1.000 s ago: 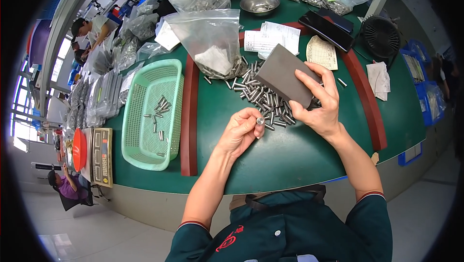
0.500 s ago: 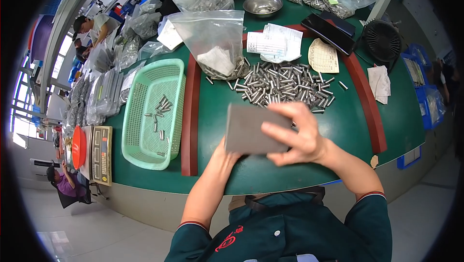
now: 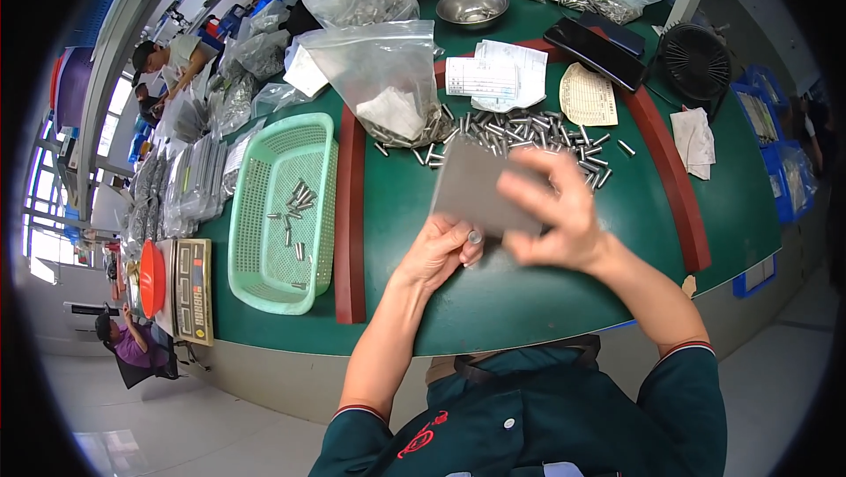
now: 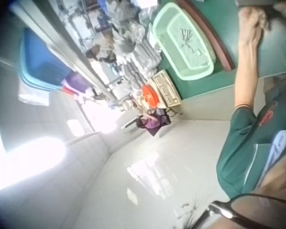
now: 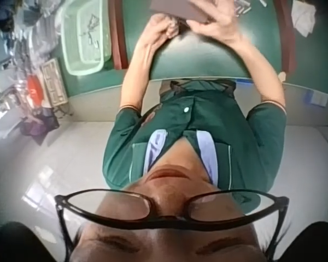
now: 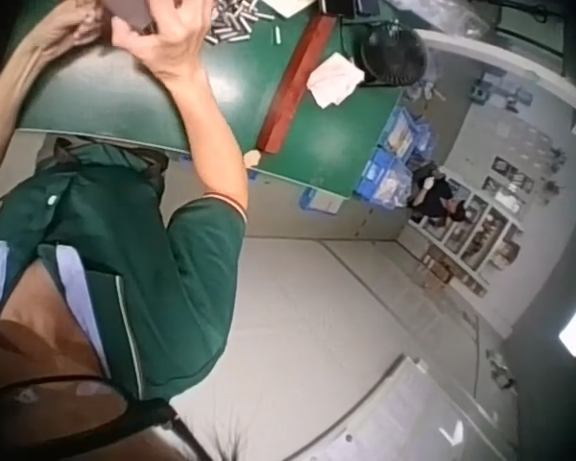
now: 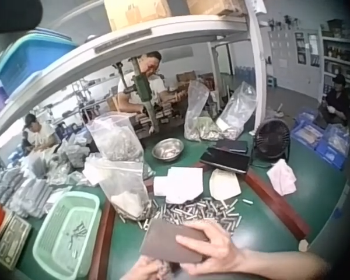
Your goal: The recorder is manually sanding small metal cylinders using a handheld sanding block on a workbench.
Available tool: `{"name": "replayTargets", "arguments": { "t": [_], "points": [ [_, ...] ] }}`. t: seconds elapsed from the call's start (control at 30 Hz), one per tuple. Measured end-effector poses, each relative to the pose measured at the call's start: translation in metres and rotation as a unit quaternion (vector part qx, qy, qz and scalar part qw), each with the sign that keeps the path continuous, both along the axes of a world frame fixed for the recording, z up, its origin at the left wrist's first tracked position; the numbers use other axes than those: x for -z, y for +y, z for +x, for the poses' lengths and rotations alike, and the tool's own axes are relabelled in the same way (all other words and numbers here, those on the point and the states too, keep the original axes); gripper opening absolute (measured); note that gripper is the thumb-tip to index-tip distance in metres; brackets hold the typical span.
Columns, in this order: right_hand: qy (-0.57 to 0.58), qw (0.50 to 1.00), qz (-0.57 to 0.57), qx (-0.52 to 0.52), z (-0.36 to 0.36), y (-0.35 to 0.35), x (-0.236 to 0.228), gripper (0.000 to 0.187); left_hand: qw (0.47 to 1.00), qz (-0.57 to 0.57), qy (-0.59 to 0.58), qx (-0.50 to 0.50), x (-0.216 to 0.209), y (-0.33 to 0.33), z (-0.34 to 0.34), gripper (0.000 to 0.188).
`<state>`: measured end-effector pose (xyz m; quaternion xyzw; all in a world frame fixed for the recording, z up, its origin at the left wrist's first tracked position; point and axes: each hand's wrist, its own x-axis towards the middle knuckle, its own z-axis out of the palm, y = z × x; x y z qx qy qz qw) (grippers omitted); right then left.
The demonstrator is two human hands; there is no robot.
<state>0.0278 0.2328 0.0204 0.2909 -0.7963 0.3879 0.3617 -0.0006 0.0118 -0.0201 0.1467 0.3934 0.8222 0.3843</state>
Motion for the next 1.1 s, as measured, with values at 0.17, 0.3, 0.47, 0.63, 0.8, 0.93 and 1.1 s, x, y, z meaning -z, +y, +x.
{"name": "replayTargets", "arguments": {
  "t": [0.17, 0.3, 0.47, 0.63, 0.8, 0.93, 1.1],
  "points": [
    [-0.015, 0.974, -0.098, 0.206, -0.013, 0.039, -0.003, 0.054, 0.999, 0.021, -0.026, -0.021, -0.016, 0.007, 0.003, 0.019],
    [0.007, 0.978, -0.065, 0.197, -0.013, 0.036, -0.008, 0.055, 1.000, 0.021, 0.007, -0.001, -0.014, 0.005, 0.001, 0.027],
    [-0.010, 0.980, -0.070, 0.186, -0.014, 0.034, -0.001, 0.056, 1.000, 0.023, 0.005, -0.012, -0.013, 0.006, 0.000, 0.026],
    [0.002, 0.980, -0.053, 0.192, -0.016, 0.034, -0.001, 0.056, 0.999, 0.032, -0.002, -0.024, -0.011, 0.005, -0.003, 0.026],
    [0.005, 0.978, -0.039, 0.203, -0.014, 0.034, -0.008, 0.057, 0.996, 0.046, -0.024, -0.078, -0.017, 0.008, -0.002, 0.019],
    [0.011, 0.978, -0.029, 0.205, -0.010, 0.036, -0.003, 0.059, 0.986, 0.056, -0.071, -0.143, -0.013, 0.004, 0.002, 0.014],
    [0.007, 0.977, -0.026, 0.210, -0.010, 0.037, -0.007, 0.059, 0.971, 0.148, -0.112, -0.151, -0.008, -0.001, -0.003, 0.021]
  ]
}}
